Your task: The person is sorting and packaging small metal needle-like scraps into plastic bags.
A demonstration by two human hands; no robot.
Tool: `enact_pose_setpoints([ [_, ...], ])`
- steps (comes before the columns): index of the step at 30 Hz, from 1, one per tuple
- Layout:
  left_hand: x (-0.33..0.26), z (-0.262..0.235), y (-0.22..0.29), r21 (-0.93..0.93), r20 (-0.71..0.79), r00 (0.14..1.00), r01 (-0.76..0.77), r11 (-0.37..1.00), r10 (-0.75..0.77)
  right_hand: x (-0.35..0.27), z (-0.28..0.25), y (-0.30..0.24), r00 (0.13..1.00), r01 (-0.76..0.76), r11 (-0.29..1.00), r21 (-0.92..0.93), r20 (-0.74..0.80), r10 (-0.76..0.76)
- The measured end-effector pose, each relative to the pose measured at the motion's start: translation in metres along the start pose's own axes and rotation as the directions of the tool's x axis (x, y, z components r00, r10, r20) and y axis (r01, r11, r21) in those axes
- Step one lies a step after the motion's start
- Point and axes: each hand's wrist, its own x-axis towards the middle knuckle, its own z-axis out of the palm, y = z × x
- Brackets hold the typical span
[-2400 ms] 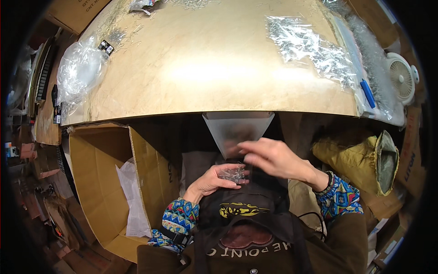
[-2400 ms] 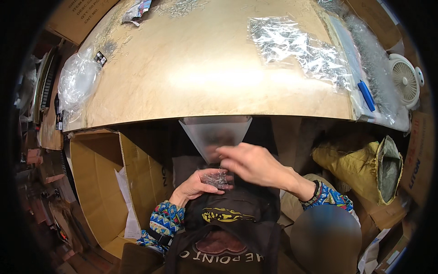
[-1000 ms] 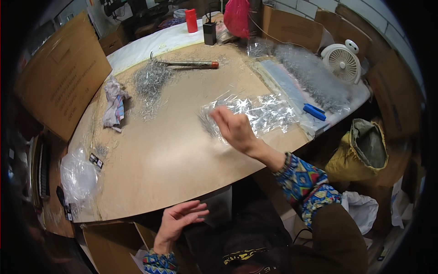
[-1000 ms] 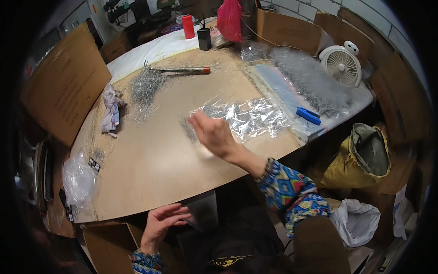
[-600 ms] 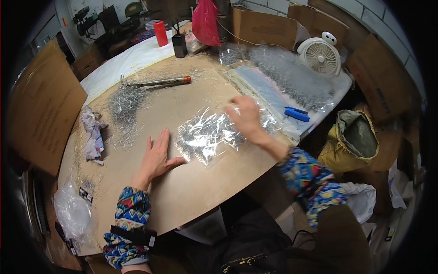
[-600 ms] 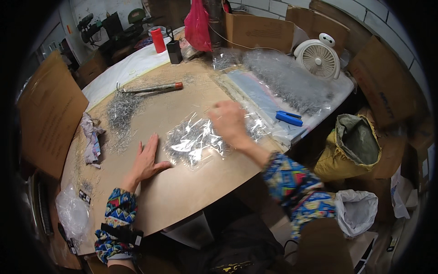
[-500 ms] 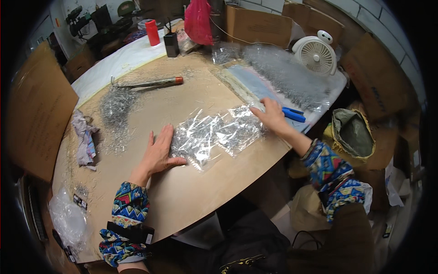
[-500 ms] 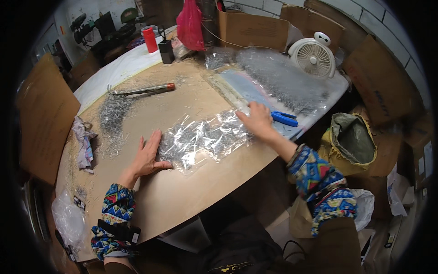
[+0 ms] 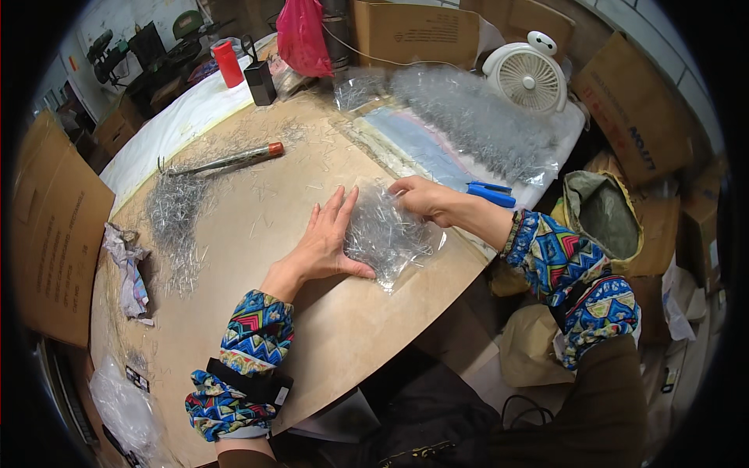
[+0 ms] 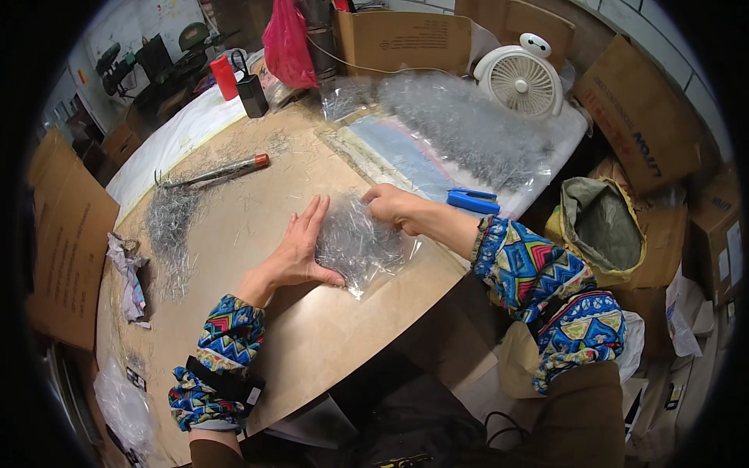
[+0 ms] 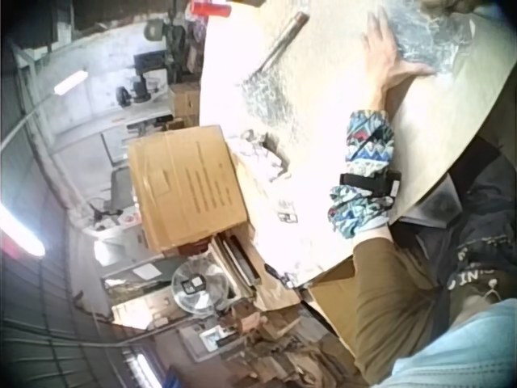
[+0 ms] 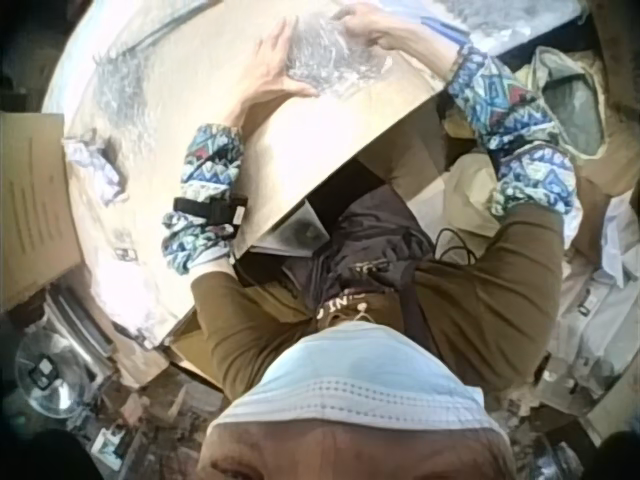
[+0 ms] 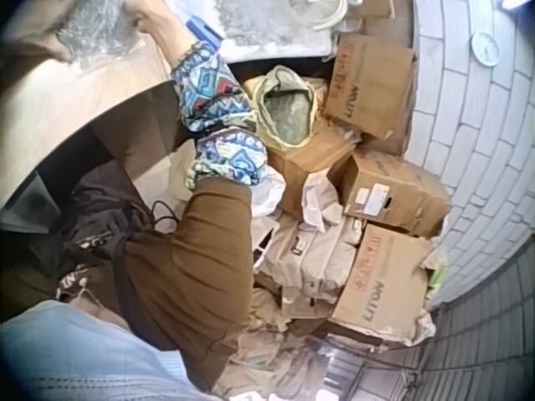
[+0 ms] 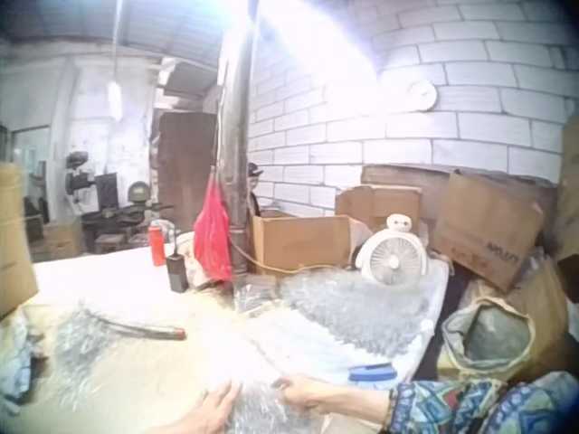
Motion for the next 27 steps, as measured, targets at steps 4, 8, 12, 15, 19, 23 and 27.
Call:
enact_pose_setpoints([
  [4, 0.0, 0.005, -0.006, -0.017, -0.066, 0.998, -0.002, 1.0, 0.001, -0.002, 0.004, -0.009, 0.986, -0.052, 0.945, 0.324, 0.167, -0.003],
  [8, 0.007, 0.018, -0.002, -0.059, -0.214, 0.977, -0.015, 0.998, 0.002, -0.024, 0.029, -0.007, 0.897, 0.442, 0.841, -0.312, 0.134, -0.422],
  [12, -0.006, 0.005, -0.006, -0.212, -0.256, 0.966, -0.079, 0.974, 0.022, -0.028, 0.043, -0.009, 0.77, 0.612, 0.57, -0.548, 0.247, -0.589],
  [15, -0.023, -0.007, -0.005, -0.372, -0.239, 0.967, -0.011, 0.928, -0.085, -0.024, 0.046, -0.01, 0.645, 0.726, 0.42, -0.544, 0.329, -0.69],
  [19, -0.036, 0.0, 0.004, -0.38, -0.329, 0.942, -0.069, 0.922, -0.066, -0.042, 0.052, -0.002, 0.594, 0.738, 0.285, -0.612, 0.388, -0.705],
  [23, -0.056, -0.001, 0.012, -0.217, -0.233, 0.969, 0.024, 0.976, -0.076, -0.049, 0.069, -0.001, 0.748, 0.647, 0.471, -0.6, 0.38, -0.543],
  [27, -0.044, 0.001, 0.012, -0.479, -0.184, 0.968, 0.062, 0.875, -0.169, -0.037, 0.053, -0.003, 0.713, 0.699, 0.546, -0.462, 0.385, -0.586],
])
